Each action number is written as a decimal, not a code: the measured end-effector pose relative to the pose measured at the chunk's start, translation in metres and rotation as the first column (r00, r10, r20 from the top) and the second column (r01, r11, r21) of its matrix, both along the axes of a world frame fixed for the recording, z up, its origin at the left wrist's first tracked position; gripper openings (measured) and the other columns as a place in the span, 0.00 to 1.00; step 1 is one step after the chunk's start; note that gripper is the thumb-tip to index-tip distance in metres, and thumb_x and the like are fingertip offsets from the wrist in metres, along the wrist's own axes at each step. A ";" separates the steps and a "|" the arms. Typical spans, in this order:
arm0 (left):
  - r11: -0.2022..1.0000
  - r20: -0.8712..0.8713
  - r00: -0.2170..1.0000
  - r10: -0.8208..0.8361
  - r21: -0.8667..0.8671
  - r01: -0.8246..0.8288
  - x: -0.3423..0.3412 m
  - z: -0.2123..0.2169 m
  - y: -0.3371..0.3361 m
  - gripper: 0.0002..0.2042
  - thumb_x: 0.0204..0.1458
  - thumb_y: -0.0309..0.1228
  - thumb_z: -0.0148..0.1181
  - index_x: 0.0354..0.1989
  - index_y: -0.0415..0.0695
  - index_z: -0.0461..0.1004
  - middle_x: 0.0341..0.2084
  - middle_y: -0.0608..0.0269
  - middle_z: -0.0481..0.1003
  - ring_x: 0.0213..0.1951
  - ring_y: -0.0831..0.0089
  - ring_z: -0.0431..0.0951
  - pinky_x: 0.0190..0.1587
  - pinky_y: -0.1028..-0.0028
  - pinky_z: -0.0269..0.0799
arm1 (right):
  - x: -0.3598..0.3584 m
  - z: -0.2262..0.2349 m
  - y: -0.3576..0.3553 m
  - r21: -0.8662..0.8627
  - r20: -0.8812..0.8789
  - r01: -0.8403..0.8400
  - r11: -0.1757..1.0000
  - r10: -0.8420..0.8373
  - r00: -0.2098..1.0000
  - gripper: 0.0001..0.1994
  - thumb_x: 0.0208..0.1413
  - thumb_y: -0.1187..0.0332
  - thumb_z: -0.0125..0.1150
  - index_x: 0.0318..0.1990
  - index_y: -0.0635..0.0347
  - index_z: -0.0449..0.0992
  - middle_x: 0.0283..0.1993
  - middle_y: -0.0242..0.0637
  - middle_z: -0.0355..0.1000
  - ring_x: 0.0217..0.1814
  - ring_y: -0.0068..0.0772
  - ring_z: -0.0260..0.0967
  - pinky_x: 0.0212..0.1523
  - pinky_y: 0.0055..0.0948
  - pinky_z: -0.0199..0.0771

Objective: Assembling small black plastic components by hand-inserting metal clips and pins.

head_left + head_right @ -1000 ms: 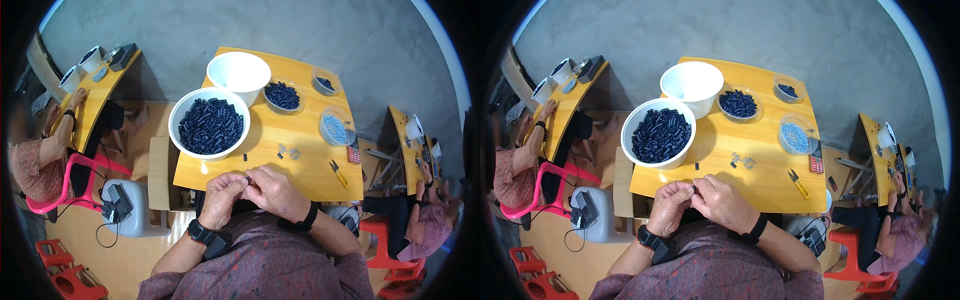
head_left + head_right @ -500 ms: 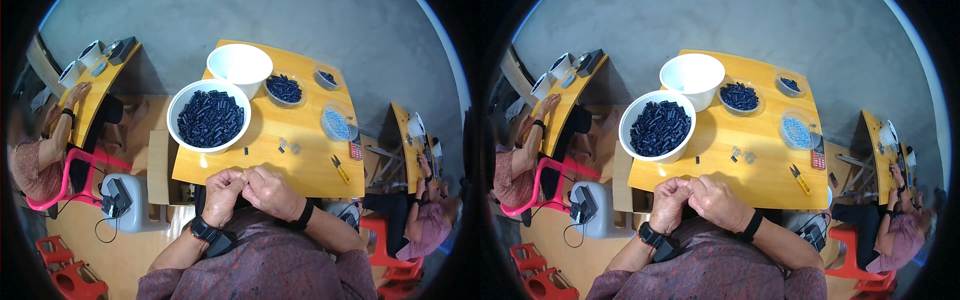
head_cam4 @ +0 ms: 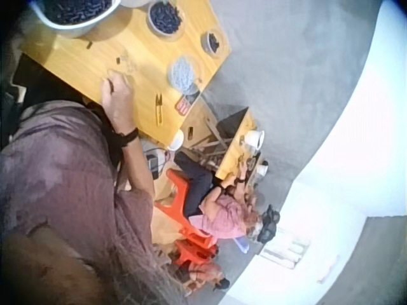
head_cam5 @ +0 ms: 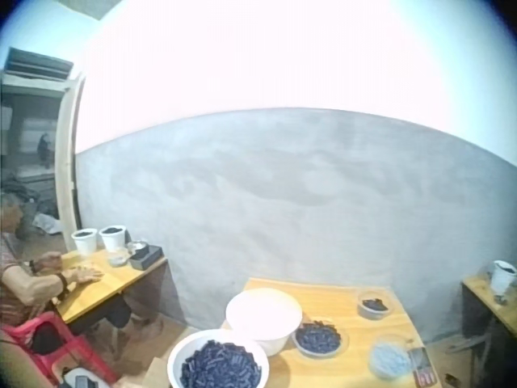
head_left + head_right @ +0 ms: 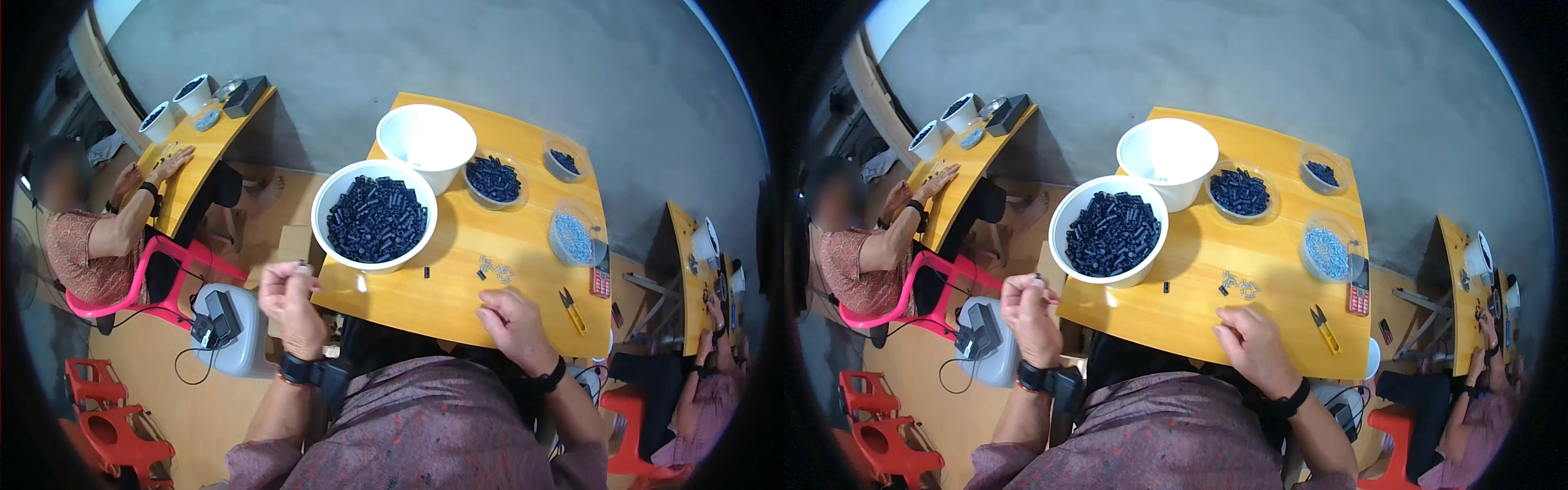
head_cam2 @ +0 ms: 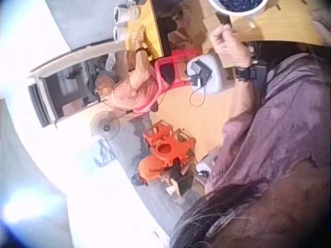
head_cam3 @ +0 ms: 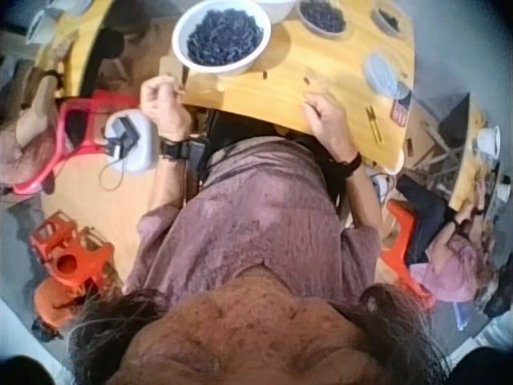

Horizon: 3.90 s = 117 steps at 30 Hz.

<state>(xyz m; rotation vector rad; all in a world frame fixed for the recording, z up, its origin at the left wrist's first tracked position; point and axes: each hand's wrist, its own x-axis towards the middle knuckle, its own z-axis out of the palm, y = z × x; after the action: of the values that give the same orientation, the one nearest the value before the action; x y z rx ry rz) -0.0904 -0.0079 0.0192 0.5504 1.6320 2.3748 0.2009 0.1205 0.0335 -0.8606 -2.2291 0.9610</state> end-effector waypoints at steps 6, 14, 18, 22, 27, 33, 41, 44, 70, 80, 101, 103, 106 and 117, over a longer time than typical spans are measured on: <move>0.980 0.171 0.983 0.068 -0.195 -0.034 -0.049 -0.056 -0.032 0.04 0.54 0.23 0.58 0.37 0.45 0.72 0.27 0.67 0.73 0.25 0.78 0.74 0.31 0.73 0.75 | 0.005 -0.016 -0.005 0.008 0.008 0.036 0.999 -0.036 0.999 0.07 0.52 0.77 0.65 0.39 0.66 0.78 0.32 0.43 0.74 0.32 0.39 0.74 0.33 0.32 0.73; 0.899 0.204 0.965 0.168 -0.433 -0.065 -0.068 -0.096 -0.032 0.13 0.53 0.24 0.62 0.46 0.38 0.72 0.35 0.66 0.74 0.37 0.78 0.74 0.42 0.77 0.71 | 0.000 -0.016 0.001 0.028 -0.003 0.016 0.999 -0.016 1.000 0.07 0.51 0.78 0.65 0.38 0.65 0.79 0.31 0.43 0.74 0.32 0.41 0.74 0.33 0.32 0.73; 0.958 -0.423 0.906 -0.021 -0.266 -0.102 -0.040 0.031 0.002 0.10 0.57 0.21 0.58 0.47 0.38 0.73 0.40 0.67 0.74 0.42 0.79 0.73 0.47 0.73 0.71 | 0.000 -0.018 0.002 0.096 -0.028 0.004 0.995 -0.001 1.000 0.07 0.50 0.78 0.65 0.38 0.65 0.79 0.31 0.44 0.75 0.33 0.44 0.74 0.34 0.34 0.74; 0.777 -0.529 0.598 -0.602 -0.560 0.286 -0.029 0.084 0.048 0.09 0.57 0.22 0.60 0.45 0.35 0.76 0.36 0.59 0.78 0.39 0.77 0.77 0.45 0.76 0.73 | 0.006 -0.016 0.001 0.107 -0.029 0.022 0.994 -0.019 0.999 0.06 0.50 0.79 0.65 0.37 0.65 0.78 0.31 0.44 0.76 0.33 0.45 0.75 0.34 0.34 0.75; 0.556 -0.488 0.351 -0.799 -0.823 0.120 -0.031 0.093 0.088 0.15 0.49 0.25 0.66 0.45 0.34 0.75 0.38 0.48 0.77 0.39 0.55 0.79 0.46 0.63 0.75 | 0.006 -0.019 0.000 0.070 -0.084 0.027 0.997 -0.021 0.996 0.06 0.51 0.78 0.66 0.37 0.65 0.78 0.32 0.45 0.77 0.33 0.45 0.77 0.34 0.35 0.77; 0.376 -0.381 0.150 -0.912 -0.925 -0.061 -0.019 0.094 0.107 0.25 0.44 0.30 0.69 0.52 0.40 0.71 0.45 0.47 0.72 0.49 0.46 0.74 0.53 0.55 0.70 | 0.012 -0.020 0.005 -0.036 -0.154 -0.010 0.999 0.004 0.988 0.06 0.54 0.75 0.65 0.38 0.62 0.77 0.32 0.44 0.76 0.32 0.44 0.77 0.32 0.34 0.76; 0.334 -0.346 0.119 -0.931 -0.936 -0.111 -0.012 0.095 0.127 0.20 0.42 0.23 0.64 0.46 0.40 0.68 0.41 0.46 0.71 0.46 0.44 0.74 0.51 0.56 0.71 | 0.017 -0.023 0.011 -0.017 -0.195 -0.046 0.999 0.042 0.980 0.07 0.54 0.74 0.65 0.39 0.60 0.75 0.31 0.42 0.74 0.33 0.48 0.75 0.33 0.39 0.75; 0.367 -0.376 0.112 -0.920 -0.926 -0.089 -0.016 0.091 0.128 0.20 0.41 0.21 0.62 0.45 0.41 0.67 0.41 0.47 0.71 0.46 0.43 0.73 0.51 0.55 0.70 | 0.017 -0.023 0.011 -0.026 -0.179 -0.066 0.998 0.060 0.982 0.06 0.55 0.73 0.65 0.39 0.59 0.75 0.32 0.42 0.74 0.33 0.48 0.75 0.33 0.39 0.75; 0.542 0.763 0.275 -0.585 0.115 0.832 -0.060 0.088 0.134 0.10 0.66 0.35 0.49 0.45 0.40 0.70 0.35 0.59 0.73 0.32 0.72 0.73 0.27 0.79 0.69 | 0.014 -0.011 0.010 -0.153 0.034 0.267 0.951 -0.265 0.964 0.03 0.52 0.78 0.65 0.34 0.64 0.80 0.27 0.39 0.73 0.27 0.33 0.72 0.29 0.27 0.68; 0.564 0.775 0.223 -0.591 0.199 0.802 -0.063 0.082 0.135 0.13 0.69 0.38 0.45 0.41 0.41 0.70 0.37 0.57 0.75 0.37 0.68 0.75 0.36 0.71 0.76 | -0.009 -0.005 0.010 -0.075 0.166 0.420 0.904 -0.404 0.900 0.02 0.53 0.77 0.66 0.34 0.63 0.79 0.26 0.39 0.73 0.24 0.31 0.72 0.26 0.26 0.69; 0.472 -0.392 0.277 -0.877 -0.808 0.351 -0.051 0.102 0.124 0.21 0.49 0.24 0.66 0.53 0.36 0.71 0.47 0.48 0.73 0.51 0.52 0.73 0.56 0.60 0.67 | 0.003 -0.010 0.020 -0.099 0.075 0.357 0.929 -0.351 0.933 0.02 0.51 0.78 0.66 0.32 0.63 0.81 0.25 0.39 0.74 0.25 0.31 0.73 0.26 0.26 0.68; 0.377 -0.336 0.193 -0.922 -0.890 0.255 -0.043 0.105 0.123 0.27 0.44 0.24 0.70 0.55 0.40 0.69 0.51 0.46 0.69 0.52 0.44 0.72 0.55 0.58 0.69 | 0.005 -0.014 0.019 -0.123 -0.007 0.315 0.941 -0.319 0.948 0.02 0.52 0.78 0.66 0.33 0.63 0.80 0.25 0.40 0.74 0.25 0.32 0.72 0.27 0.27 0.68; 0.364 -0.356 0.074 -0.931 -0.920 0.144 -0.035 0.102 0.131 0.28 0.41 0.23 0.71 0.54 0.41 0.68 0.51 0.47 0.68 0.51 0.44 0.71 0.55 0.57 0.69 | 0.012 -0.013 0.017 -0.164 0.042 0.311 0.936 -0.309 0.950 0.03 0.52 0.78 0.66 0.34 0.64 0.80 0.25 0.39 0.73 0.25 0.33 0.71 0.27 0.27 0.68; 0.383 -0.390 0.000 -0.921 -0.905 0.188 -0.034 0.085 0.156 0.24 0.38 0.11 0.52 0.48 0.38 0.66 0.42 0.43 0.70 0.47 0.40 0.70 0.52 0.53 0.67 | 0.016 -0.022 0.020 -0.049 -0.121 0.234 0.971 -0.238 0.964 0.05 0.53 0.79 0.65 0.36 0.62 0.78 0.25 0.39 0.70 0.25 0.35 0.70 0.25 0.31 0.67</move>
<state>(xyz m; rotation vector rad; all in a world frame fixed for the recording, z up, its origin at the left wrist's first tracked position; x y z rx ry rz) -0.1241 0.1483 0.1044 2.1763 1.6599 0.4776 0.2169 0.1403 0.0112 -1.0254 -1.9567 0.9159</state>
